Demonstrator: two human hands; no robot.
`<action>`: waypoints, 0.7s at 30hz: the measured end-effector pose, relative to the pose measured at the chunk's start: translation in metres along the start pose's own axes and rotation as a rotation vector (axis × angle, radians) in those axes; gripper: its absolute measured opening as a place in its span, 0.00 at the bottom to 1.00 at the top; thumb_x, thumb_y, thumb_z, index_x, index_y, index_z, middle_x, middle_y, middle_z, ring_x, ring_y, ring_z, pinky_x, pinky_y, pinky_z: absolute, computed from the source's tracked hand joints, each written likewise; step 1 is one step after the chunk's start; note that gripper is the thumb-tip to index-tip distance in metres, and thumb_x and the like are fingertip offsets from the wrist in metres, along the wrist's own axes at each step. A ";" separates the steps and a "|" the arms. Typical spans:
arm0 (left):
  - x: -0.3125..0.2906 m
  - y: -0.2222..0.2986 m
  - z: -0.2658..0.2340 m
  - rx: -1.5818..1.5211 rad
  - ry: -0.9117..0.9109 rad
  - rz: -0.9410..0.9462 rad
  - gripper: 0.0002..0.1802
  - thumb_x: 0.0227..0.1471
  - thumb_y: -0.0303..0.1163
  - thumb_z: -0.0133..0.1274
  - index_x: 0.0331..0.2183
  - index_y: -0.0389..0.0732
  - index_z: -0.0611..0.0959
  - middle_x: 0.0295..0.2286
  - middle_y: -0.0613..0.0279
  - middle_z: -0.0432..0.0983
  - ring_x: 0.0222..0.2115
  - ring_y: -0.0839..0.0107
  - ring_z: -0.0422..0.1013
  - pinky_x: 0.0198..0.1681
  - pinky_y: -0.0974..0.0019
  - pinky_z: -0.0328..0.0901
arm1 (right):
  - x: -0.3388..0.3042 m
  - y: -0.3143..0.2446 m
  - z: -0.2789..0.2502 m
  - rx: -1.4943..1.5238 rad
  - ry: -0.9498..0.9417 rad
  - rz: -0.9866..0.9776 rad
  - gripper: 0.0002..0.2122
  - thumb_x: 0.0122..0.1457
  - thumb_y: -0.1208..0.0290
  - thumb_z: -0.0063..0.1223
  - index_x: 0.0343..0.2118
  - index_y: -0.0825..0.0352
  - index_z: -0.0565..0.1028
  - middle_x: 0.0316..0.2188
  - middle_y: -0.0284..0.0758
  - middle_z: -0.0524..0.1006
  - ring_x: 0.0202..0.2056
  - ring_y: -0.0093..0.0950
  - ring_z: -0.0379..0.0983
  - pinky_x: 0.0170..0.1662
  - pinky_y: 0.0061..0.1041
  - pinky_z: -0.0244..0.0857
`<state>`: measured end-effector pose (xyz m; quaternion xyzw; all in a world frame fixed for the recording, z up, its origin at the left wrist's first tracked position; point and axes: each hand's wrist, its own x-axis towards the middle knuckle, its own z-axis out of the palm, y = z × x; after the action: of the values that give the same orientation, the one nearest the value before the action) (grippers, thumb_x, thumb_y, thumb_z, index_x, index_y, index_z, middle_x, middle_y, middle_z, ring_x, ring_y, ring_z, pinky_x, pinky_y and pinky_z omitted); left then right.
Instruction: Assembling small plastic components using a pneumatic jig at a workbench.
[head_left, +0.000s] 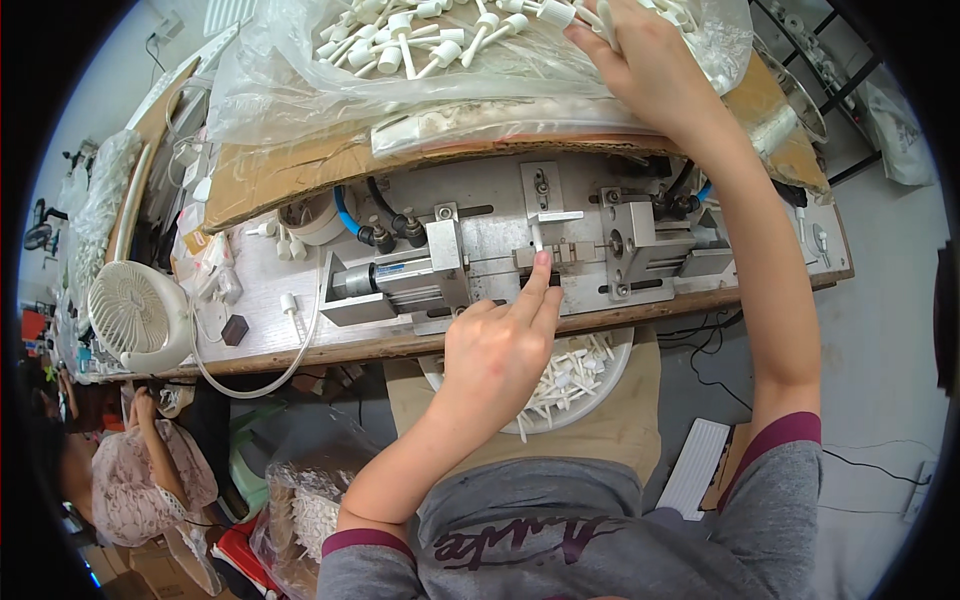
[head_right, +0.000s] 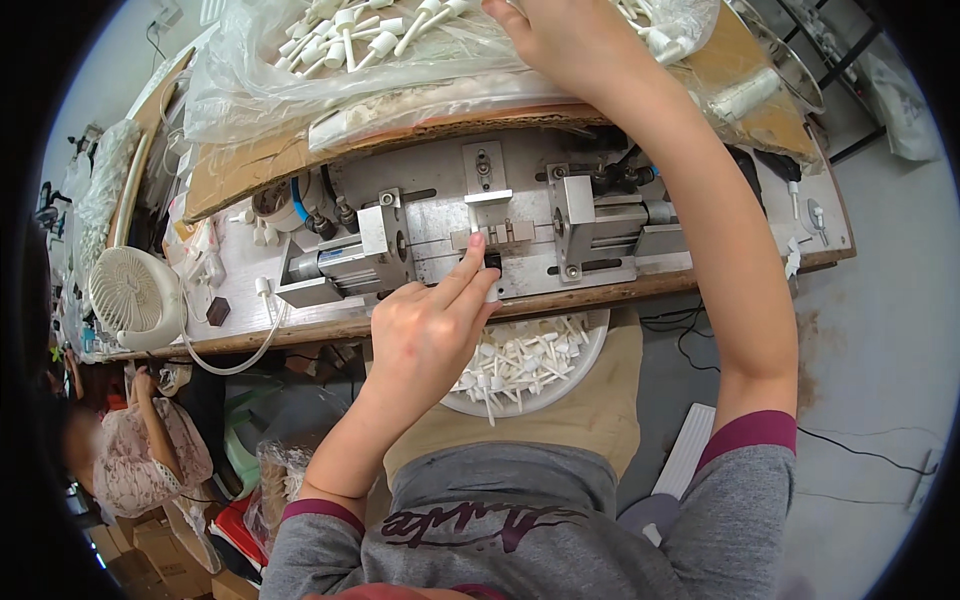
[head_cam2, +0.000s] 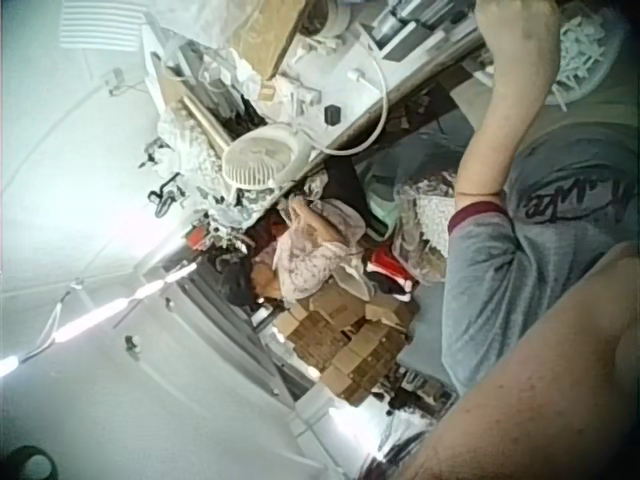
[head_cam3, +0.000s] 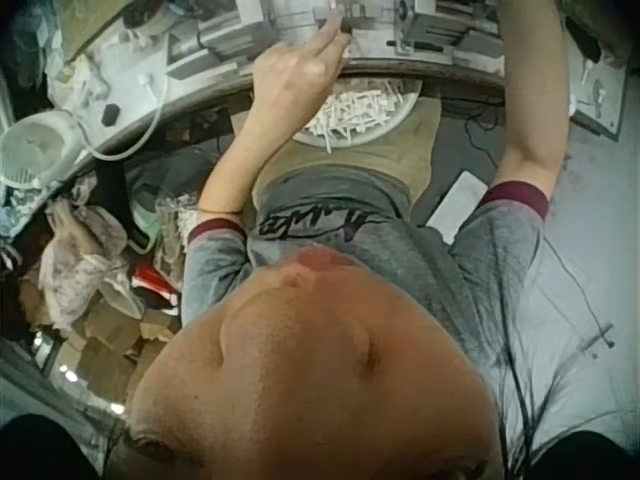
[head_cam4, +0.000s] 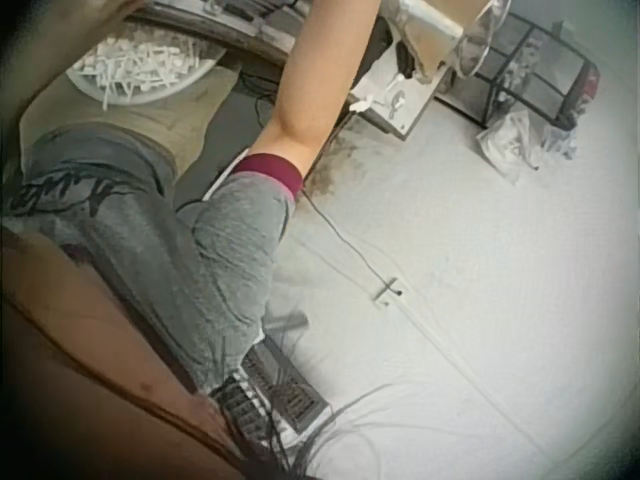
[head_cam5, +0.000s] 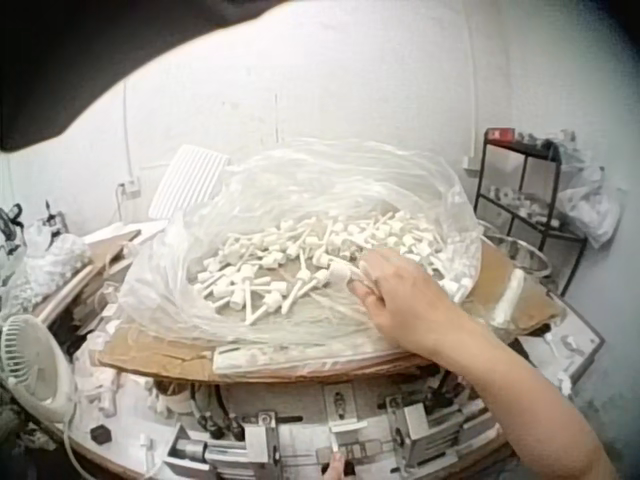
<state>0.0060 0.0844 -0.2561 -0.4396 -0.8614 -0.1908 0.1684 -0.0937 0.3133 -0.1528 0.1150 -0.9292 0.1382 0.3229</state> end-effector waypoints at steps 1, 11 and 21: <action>0.001 0.000 -0.001 -0.004 0.000 -0.013 0.15 0.40 0.31 0.65 0.34 0.41 0.85 0.44 0.58 0.80 0.15 0.71 0.69 0.22 0.72 0.65 | -0.004 0.000 0.000 -0.006 0.098 -0.106 0.07 0.59 0.72 0.50 0.34 0.71 0.70 0.27 0.50 0.74 0.34 0.48 0.74 0.38 0.42 0.66; 0.009 -0.010 -0.029 -0.704 0.080 -0.266 0.23 0.48 0.27 0.62 0.48 0.36 0.79 0.45 0.52 0.78 0.24 0.74 0.75 0.28 0.73 0.71 | -0.015 0.002 -0.003 -0.192 0.124 -0.500 0.07 0.53 0.68 0.54 0.33 0.64 0.73 0.24 0.37 0.74 0.25 0.33 0.75 0.26 0.30 0.67; -0.001 -0.005 -0.052 -1.283 0.141 -0.357 0.25 0.39 0.09 0.61 0.44 0.27 0.80 0.39 0.51 0.74 0.37 0.62 0.77 0.40 0.67 0.77 | -0.102 -0.050 -0.006 -0.228 0.230 -0.821 0.10 0.43 0.68 0.56 0.30 0.65 0.75 0.23 0.28 0.69 0.20 0.19 0.64 0.21 0.17 0.55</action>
<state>0.0090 0.0562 -0.2119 -0.2897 -0.6236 -0.7185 -0.1048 0.0025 0.2813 -0.2034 0.4221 -0.7739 -0.0932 0.4629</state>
